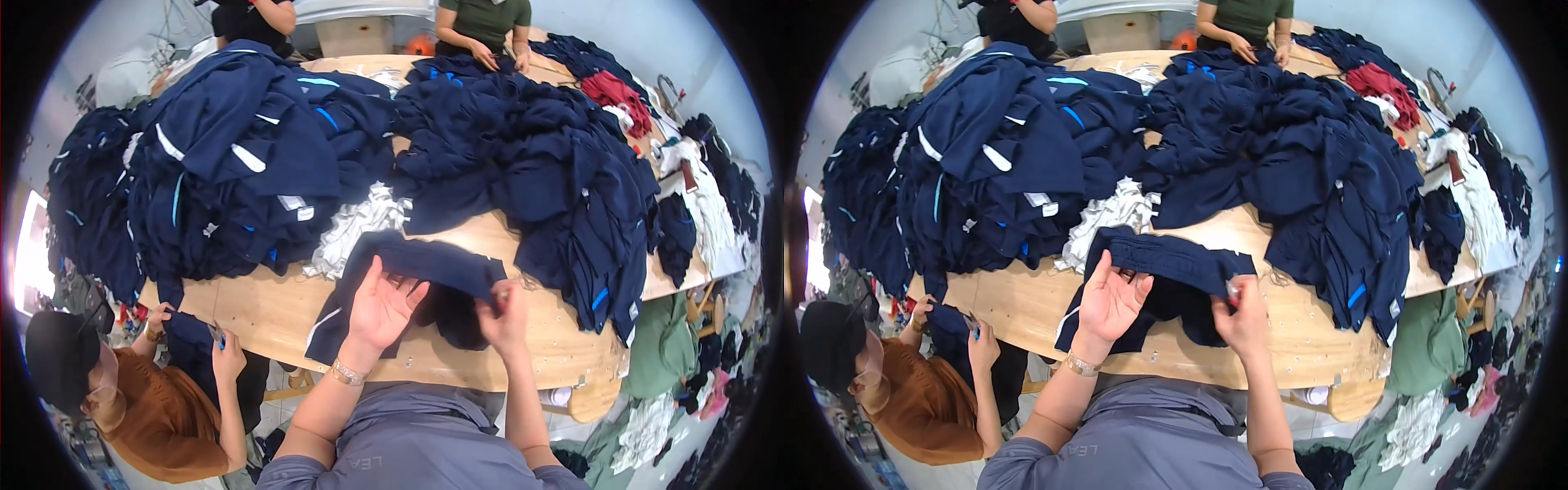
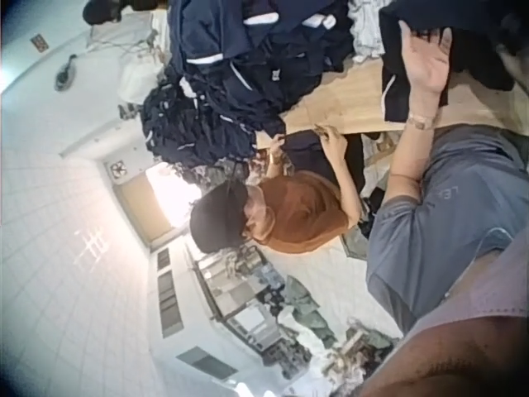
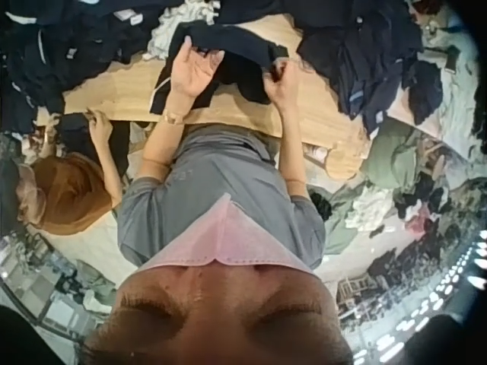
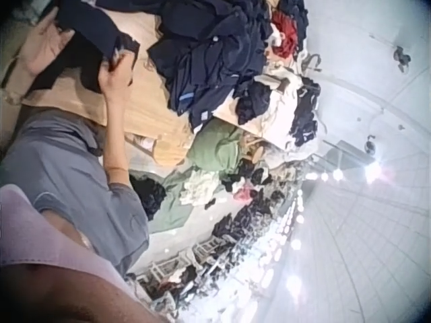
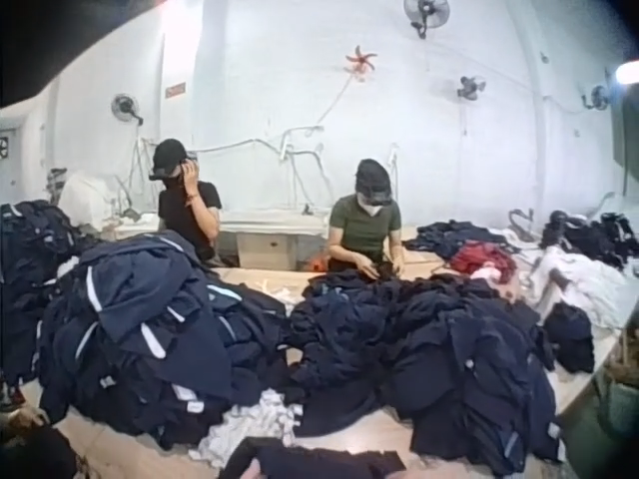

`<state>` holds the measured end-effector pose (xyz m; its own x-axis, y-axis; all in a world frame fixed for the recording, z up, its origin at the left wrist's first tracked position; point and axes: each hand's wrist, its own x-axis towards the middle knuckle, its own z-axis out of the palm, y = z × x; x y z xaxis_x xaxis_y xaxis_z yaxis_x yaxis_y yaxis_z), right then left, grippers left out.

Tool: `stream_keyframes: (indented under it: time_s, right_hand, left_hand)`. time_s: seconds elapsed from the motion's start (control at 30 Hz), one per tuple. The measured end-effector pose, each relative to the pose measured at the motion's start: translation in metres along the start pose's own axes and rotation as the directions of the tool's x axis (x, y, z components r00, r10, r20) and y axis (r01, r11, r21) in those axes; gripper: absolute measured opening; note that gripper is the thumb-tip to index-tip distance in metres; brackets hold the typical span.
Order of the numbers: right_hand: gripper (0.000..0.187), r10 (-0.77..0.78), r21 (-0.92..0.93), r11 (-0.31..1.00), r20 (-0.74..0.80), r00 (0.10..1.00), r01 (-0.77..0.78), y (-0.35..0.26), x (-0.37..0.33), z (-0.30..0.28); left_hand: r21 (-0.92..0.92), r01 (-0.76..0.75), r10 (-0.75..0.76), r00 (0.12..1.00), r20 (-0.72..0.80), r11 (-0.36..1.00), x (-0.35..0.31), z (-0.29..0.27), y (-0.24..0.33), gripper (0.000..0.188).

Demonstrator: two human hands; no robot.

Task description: Trimming loose threads and inspecting dark blue garments at a manufacturing table.

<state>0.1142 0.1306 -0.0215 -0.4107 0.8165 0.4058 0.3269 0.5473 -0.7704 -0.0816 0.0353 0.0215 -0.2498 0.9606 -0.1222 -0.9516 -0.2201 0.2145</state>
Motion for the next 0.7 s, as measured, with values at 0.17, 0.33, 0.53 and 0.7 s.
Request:
stream_keyframes:
  time_s: [0.17,0.33,0.53,0.7]
  right_hand:
    - [0.033,0.049,0.226,0.972,0.099,0.994,-0.070,-0.012,-0.014,0.010]
    - [0.036,0.305,0.491,0.793,0.192,0.933,-0.360,-0.058,0.015,0.047]
    - [0.030,0.234,0.620,0.717,0.217,0.948,-0.318,-0.057,0.021,0.074]
    - [0.030,0.223,0.819,0.397,0.351,0.909,-0.413,-0.082,0.014,0.054]
  left_hand:
    - [0.017,0.043,-0.040,0.984,-0.172,0.999,-0.005,-0.019,-0.017,0.024]
    - [0.174,-0.080,0.090,0.994,-0.054,0.982,-0.012,-0.038,-0.036,0.029]
    - [0.267,-0.178,0.182,0.983,0.009,0.947,-0.011,-0.040,-0.037,0.026]
    - [0.174,-0.148,0.166,0.982,-0.094,0.973,-0.011,-0.028,-0.025,0.023]
